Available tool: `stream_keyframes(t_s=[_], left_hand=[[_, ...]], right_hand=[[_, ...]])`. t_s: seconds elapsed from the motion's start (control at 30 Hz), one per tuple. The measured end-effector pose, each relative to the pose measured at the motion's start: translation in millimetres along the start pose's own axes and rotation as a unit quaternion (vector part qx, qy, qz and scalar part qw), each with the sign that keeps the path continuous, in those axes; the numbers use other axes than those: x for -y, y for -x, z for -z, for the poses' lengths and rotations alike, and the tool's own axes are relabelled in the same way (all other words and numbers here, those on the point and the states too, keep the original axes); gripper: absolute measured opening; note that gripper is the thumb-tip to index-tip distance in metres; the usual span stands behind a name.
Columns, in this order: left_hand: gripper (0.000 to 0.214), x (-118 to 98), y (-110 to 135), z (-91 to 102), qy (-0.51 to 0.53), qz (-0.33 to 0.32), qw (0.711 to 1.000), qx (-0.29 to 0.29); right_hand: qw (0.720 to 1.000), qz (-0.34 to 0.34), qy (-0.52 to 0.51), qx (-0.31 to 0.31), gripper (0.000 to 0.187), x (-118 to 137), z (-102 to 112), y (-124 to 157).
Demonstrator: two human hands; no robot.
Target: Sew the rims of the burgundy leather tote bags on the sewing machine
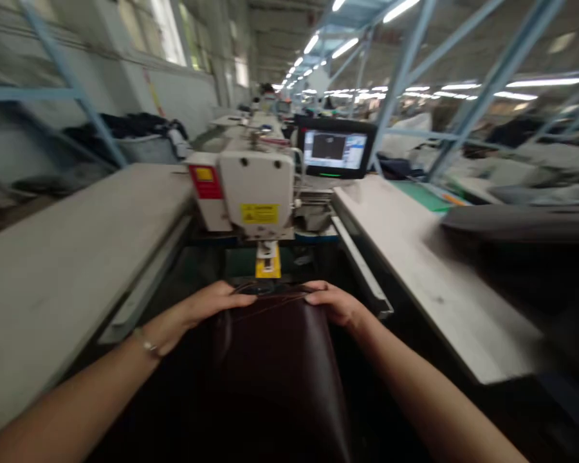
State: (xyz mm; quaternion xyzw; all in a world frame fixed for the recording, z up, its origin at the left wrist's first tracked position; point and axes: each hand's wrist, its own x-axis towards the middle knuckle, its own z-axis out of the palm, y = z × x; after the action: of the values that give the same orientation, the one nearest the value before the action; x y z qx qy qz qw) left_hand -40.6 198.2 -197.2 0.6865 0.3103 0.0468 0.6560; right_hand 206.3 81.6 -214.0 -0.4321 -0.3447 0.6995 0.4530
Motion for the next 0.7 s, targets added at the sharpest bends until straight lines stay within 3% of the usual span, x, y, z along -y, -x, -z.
stream_keyframes(t_s=[0.07,0.13,0.27,0.43,0.7], left_hand=[[0.047,18,25,15.5,0.003,-0.007,0.999,-0.043],[0.048,23,29,22.9,-0.008,-0.014,0.997,-0.082],[0.05,14,15,34.0,-0.029,0.047,0.989,-0.139],[0.058,5,-4,59.3,-0.058,0.104,0.977,-0.175],[0.061,7,-42,105.1,-0.122,0.121,0.964,-0.201]], right_hand=[[1.0,-0.014,-0.002,0.01,0.035,-8,10,-10],[1.0,-0.025,0.01,0.013,0.027,-9,15,-17],[0.996,-0.011,0.087,-0.019,0.038,13,10,-30],[0.987,0.007,0.131,-0.087,0.047,39,7,-64],[0.98,0.085,0.088,-0.155,0.038,27,12,-114]])
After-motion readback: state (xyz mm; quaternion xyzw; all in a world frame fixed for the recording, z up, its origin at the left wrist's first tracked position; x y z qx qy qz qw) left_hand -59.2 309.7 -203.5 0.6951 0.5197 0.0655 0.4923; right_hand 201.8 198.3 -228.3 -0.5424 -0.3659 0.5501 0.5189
